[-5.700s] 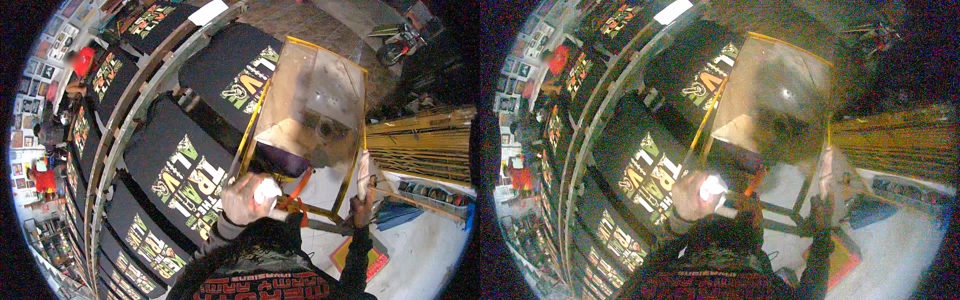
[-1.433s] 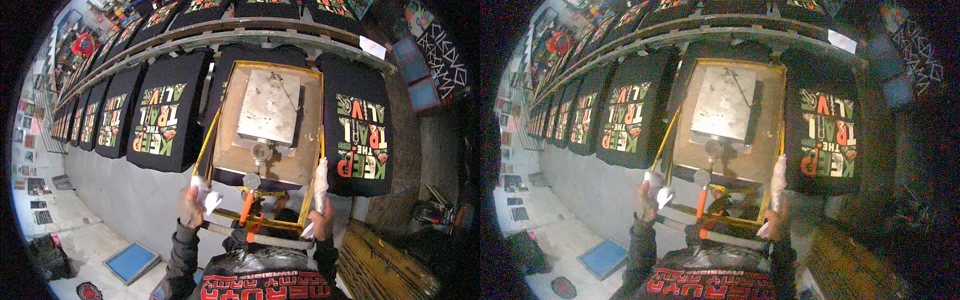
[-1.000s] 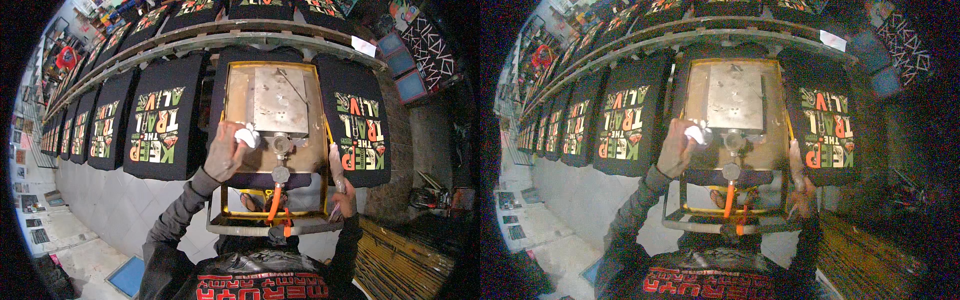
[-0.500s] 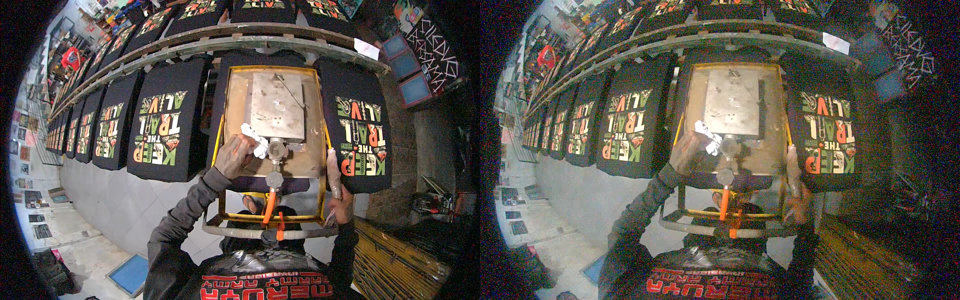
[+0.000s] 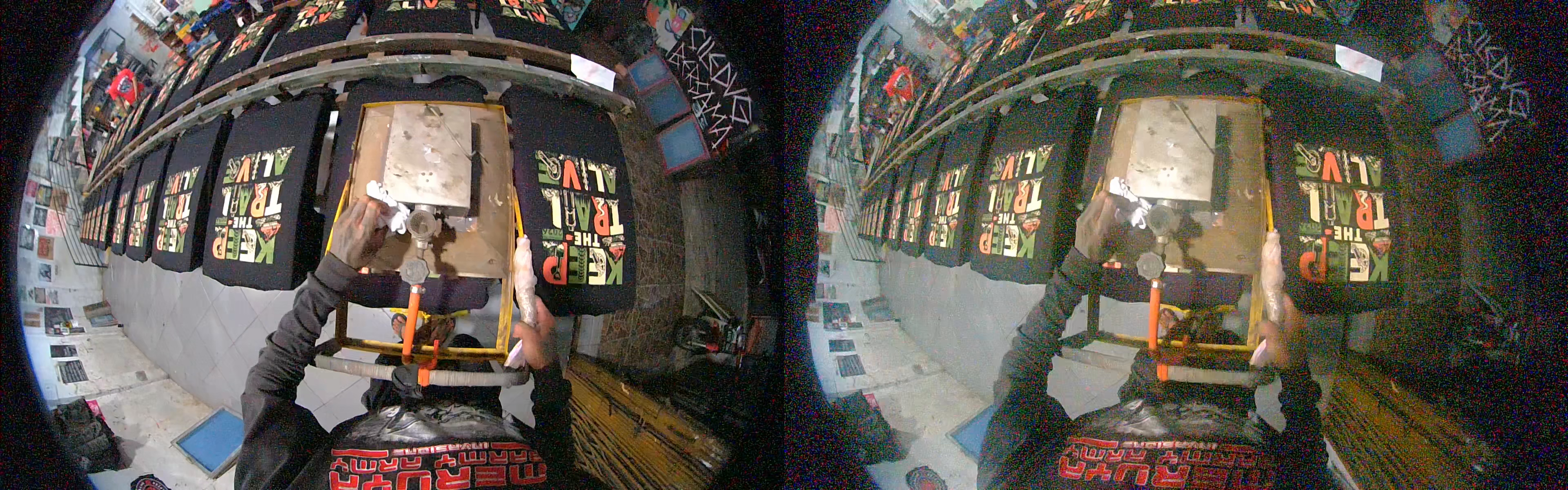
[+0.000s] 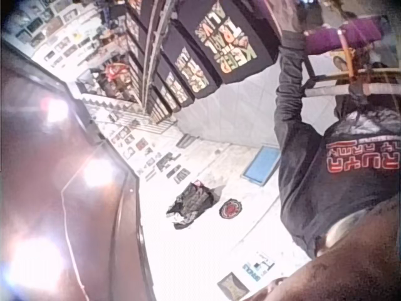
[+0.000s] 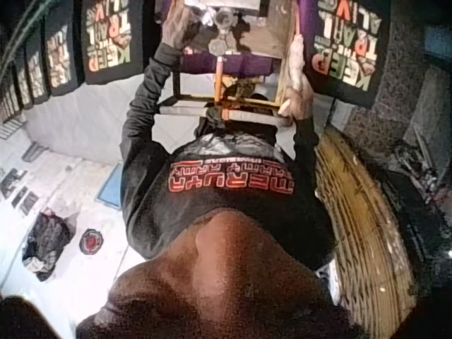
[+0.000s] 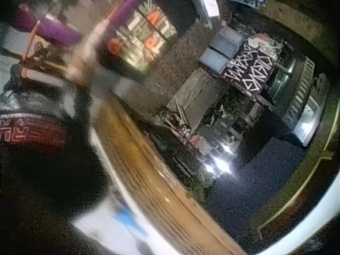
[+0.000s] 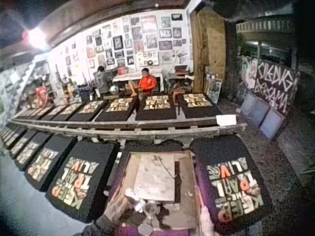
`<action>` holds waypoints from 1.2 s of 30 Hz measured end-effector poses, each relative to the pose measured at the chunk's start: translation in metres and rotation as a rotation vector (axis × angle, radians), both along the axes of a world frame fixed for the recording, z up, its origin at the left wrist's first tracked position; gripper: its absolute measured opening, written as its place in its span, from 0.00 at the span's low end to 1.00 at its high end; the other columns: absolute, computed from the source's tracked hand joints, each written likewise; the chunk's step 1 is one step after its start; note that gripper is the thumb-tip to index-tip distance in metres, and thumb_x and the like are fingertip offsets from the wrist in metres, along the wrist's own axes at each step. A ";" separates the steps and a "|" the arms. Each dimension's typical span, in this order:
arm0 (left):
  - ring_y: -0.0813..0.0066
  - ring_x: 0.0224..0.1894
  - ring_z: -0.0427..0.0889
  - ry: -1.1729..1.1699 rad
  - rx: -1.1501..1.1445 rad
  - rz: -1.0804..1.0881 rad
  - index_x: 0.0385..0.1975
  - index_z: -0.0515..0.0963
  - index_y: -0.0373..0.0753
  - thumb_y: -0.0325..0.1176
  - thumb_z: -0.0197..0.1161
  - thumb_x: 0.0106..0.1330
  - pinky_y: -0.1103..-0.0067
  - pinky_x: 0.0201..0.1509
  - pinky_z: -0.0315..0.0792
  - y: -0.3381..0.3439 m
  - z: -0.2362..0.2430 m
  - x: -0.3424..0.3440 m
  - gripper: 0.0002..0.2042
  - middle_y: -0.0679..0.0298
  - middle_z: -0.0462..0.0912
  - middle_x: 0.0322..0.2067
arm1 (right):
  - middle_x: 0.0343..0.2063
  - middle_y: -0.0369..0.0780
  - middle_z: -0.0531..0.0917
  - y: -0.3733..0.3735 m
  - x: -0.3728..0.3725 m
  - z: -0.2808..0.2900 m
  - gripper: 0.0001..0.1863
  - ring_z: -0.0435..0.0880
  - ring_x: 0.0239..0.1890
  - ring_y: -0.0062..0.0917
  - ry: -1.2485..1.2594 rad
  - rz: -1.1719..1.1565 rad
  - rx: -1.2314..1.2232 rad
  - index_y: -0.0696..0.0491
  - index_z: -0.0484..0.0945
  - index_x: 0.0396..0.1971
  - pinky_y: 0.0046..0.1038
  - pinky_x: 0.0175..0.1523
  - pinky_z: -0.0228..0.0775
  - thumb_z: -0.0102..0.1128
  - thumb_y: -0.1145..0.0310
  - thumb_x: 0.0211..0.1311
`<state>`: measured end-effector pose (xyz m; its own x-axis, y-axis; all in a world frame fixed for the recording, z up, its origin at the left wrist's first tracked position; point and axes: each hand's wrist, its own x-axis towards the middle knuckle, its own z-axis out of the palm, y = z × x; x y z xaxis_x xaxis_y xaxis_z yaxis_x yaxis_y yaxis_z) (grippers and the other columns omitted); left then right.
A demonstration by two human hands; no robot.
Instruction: The person moves a handheld heating device along a series of screen-printed t-shirts on a production line, using a cloth to wipe the heating surface and checking the prints by hand.
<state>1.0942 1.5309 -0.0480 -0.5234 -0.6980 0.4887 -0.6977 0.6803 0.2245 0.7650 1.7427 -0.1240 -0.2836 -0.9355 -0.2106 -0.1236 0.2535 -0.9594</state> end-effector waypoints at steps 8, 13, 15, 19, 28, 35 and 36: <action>0.58 0.42 0.78 0.418 0.066 0.139 0.54 0.71 0.34 0.21 0.59 0.46 0.72 0.48 0.72 0.073 0.086 0.013 0.28 0.52 0.77 0.40 | 0.45 0.43 0.77 0.004 0.016 0.058 0.38 0.76 0.44 0.26 0.139 -0.054 0.044 0.59 0.63 0.62 0.27 0.54 0.66 0.60 0.76 0.44; 0.62 0.38 0.76 0.291 0.210 0.457 0.41 0.80 0.34 0.28 0.57 0.49 0.73 0.42 0.70 0.184 0.086 0.036 0.18 0.56 0.78 0.33 | 0.58 0.53 0.68 0.036 0.036 0.113 0.38 0.66 0.62 0.47 0.666 0.117 -0.180 0.59 0.62 0.61 0.42 0.67 0.54 0.61 0.75 0.45; 0.62 0.36 0.76 0.303 0.277 0.525 0.39 0.80 0.36 0.27 0.58 0.48 0.73 0.40 0.70 0.211 0.074 0.038 0.16 0.57 0.77 0.31 | 0.55 0.50 0.71 0.046 0.046 0.110 0.32 0.67 0.61 0.47 0.641 0.209 -0.322 0.58 0.69 0.55 0.47 0.67 0.52 0.62 0.72 0.44; 0.64 0.30 0.75 0.288 0.230 0.560 0.28 0.80 0.39 0.28 0.61 0.44 0.73 0.35 0.70 0.220 0.045 0.035 0.09 0.60 0.73 0.25 | 0.36 0.42 0.81 0.039 0.057 0.101 0.20 0.80 0.43 0.35 0.816 0.313 -0.331 0.57 0.77 0.43 0.50 0.64 0.55 0.60 0.69 0.46; 0.60 0.30 0.74 0.166 0.253 0.307 0.29 0.79 0.39 0.47 0.64 0.48 0.69 0.35 0.70 0.213 0.014 0.056 0.17 0.59 0.74 0.28 | 0.17 0.41 0.81 0.032 0.064 0.065 0.13 0.81 0.21 0.31 0.855 0.124 -0.563 0.56 0.82 0.27 0.56 0.61 0.58 0.56 0.64 0.44; 0.65 0.25 0.73 0.436 0.212 0.596 0.26 0.77 0.36 0.50 0.59 0.57 0.69 0.33 0.72 0.219 0.002 0.038 0.19 0.60 0.75 0.25 | 0.16 0.41 0.82 0.037 0.054 0.051 0.11 0.80 0.18 0.29 0.918 0.122 -0.739 0.57 0.81 0.22 0.41 0.46 0.74 0.52 0.67 0.42; 0.65 0.26 0.74 0.408 0.189 0.593 0.26 0.77 0.36 0.48 0.60 0.57 0.70 0.32 0.72 0.217 0.007 0.035 0.18 0.60 0.75 0.25 | 0.16 0.41 0.81 0.037 0.055 0.049 0.11 0.80 0.18 0.29 0.908 0.086 -0.754 0.57 0.81 0.22 0.41 0.46 0.74 0.52 0.68 0.42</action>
<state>1.1295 1.7481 -0.0415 0.1649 -0.8981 0.4076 -0.7718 0.1398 0.6204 0.8197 1.7799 -0.0748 0.0256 -0.7604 0.6489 -0.8259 -0.3818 -0.4149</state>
